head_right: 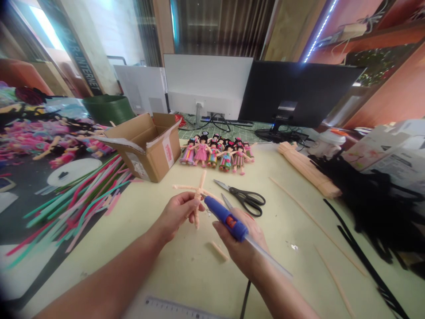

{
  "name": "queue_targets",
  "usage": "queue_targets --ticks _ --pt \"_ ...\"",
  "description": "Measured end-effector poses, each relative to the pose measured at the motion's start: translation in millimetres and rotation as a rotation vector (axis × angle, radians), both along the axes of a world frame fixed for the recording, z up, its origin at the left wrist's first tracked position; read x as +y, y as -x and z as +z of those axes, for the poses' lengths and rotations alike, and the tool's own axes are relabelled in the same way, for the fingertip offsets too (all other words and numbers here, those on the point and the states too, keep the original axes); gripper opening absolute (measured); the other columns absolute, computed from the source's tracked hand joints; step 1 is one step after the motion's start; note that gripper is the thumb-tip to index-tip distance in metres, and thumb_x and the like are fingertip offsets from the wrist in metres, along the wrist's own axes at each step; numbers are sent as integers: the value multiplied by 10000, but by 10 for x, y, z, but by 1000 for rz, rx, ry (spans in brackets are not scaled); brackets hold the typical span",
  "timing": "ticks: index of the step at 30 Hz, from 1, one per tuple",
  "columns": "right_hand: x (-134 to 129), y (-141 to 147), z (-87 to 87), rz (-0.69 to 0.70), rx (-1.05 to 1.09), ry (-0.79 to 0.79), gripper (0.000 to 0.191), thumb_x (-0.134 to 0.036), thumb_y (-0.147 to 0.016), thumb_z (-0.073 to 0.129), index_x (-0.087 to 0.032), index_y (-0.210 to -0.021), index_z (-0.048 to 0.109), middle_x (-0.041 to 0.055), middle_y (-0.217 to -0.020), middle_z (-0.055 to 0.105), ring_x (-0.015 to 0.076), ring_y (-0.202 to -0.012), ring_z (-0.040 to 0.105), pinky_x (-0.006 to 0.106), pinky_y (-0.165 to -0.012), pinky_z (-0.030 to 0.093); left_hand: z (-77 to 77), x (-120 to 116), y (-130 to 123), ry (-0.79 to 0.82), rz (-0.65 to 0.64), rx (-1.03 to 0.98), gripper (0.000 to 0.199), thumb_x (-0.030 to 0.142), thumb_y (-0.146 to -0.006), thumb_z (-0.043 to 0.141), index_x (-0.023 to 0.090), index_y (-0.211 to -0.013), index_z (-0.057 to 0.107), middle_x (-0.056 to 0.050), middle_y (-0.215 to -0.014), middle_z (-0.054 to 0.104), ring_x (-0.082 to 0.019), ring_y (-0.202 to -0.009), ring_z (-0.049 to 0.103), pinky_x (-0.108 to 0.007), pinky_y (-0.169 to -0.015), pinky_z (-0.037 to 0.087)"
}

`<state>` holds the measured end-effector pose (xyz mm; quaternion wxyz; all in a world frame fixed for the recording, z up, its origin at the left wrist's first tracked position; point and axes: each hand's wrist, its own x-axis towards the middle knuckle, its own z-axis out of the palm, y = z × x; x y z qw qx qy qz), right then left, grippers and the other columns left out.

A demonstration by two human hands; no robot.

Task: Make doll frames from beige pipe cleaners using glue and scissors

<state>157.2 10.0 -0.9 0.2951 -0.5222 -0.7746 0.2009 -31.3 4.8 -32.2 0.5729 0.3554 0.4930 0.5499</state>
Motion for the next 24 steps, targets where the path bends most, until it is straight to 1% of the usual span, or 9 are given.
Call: queue_targets --ticks 9,18,24 --pt "5 3 18 7 -14 9 248 -433 -779 567 -222 -658 518 -25 -558 527 158 -544 517 280 -562 418 -1 -8 2 0 -2 -3 265 343 -773 633 118 -912 643 -51 -750 672 -46 -444 477 -181 -451 402" --pt "-4 3 8 -11 6 9 223 -419 -772 571 -224 -668 536 -30 -562 529 150 -540 509 270 -546 405 1 -11 2 13 -3 -1 277 353 -776 634 117 -921 646 -55 -753 673 -43 -445 473 -176 -455 399" --pt "7 9 3 -5 16 5 249 -440 -778 570 -227 -658 529 -33 -541 515 148 -525 499 267 -531 404 6 -12 15 5 -10 1 296 378 -786 628 118 -925 648 -55 -746 671 -43 -447 475 -173 -454 396"
